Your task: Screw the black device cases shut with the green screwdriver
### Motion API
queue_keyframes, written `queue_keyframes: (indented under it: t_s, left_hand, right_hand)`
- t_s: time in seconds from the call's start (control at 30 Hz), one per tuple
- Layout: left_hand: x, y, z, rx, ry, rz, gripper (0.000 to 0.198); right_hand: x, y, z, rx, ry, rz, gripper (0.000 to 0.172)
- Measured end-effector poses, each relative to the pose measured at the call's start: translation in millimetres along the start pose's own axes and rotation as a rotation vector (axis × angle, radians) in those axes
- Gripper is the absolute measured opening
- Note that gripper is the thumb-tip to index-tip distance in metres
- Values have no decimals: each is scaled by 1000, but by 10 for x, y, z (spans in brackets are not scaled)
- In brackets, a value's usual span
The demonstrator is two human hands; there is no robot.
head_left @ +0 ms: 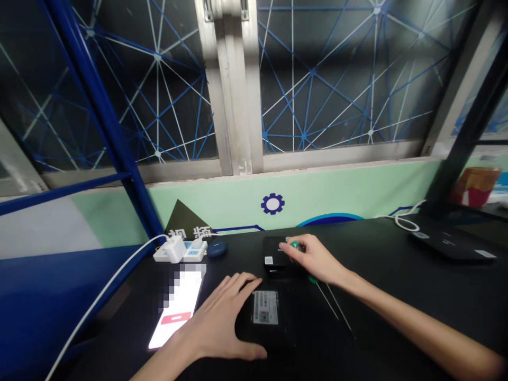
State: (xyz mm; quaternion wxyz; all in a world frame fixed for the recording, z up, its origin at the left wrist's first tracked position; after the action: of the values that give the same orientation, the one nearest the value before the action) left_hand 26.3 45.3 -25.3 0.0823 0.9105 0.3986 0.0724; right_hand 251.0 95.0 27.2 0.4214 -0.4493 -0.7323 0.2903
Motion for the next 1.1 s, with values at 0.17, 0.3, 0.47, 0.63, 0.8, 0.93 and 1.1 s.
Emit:
queue_keyframes:
  t_s: [0.17,0.3,0.47,0.63,0.8,0.93,1.1]
  left_hand:
    - [-14,-27,-44,45,-6,-10,102]
    - [-14,-41,-52,42,2,-28,103]
    - [12,-10,-73,-3,17,-44,99]
    - [11,18,-116,-10,60,-27,99]
    - [-40,-64,-87,15,33,-67,105]
    - [-59,-105,-59,29,15,-81,102]
    - [-41,-81,-71,35,36,-74,99]
  right_hand:
    - [-154,28,75,-348,-36,-15,35]
    - [-223,97,202,-514,-88,-22,36]
    - [-302,104,349,-681,-141,-61,35]
    - [-344,70,390,-769,-176,-67,35]
    - [-356,53,438,-856,-228,-71,43]
    - [-359,12,444,-860,-218,-91,41]
    - [-357,-103,355,-762,-223,-179,29]
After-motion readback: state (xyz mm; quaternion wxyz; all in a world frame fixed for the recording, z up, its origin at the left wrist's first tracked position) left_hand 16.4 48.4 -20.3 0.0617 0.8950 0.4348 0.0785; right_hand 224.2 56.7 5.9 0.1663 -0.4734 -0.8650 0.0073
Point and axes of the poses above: each hand's wrist, its own x-axis towards the middle knuckle, its own z-axis out of the palm, y = z × x, the point moved 5 cm from there along x, towards the middle knuckle, and after that the axes turned 10 degrees about x, right-handed, at the moved point
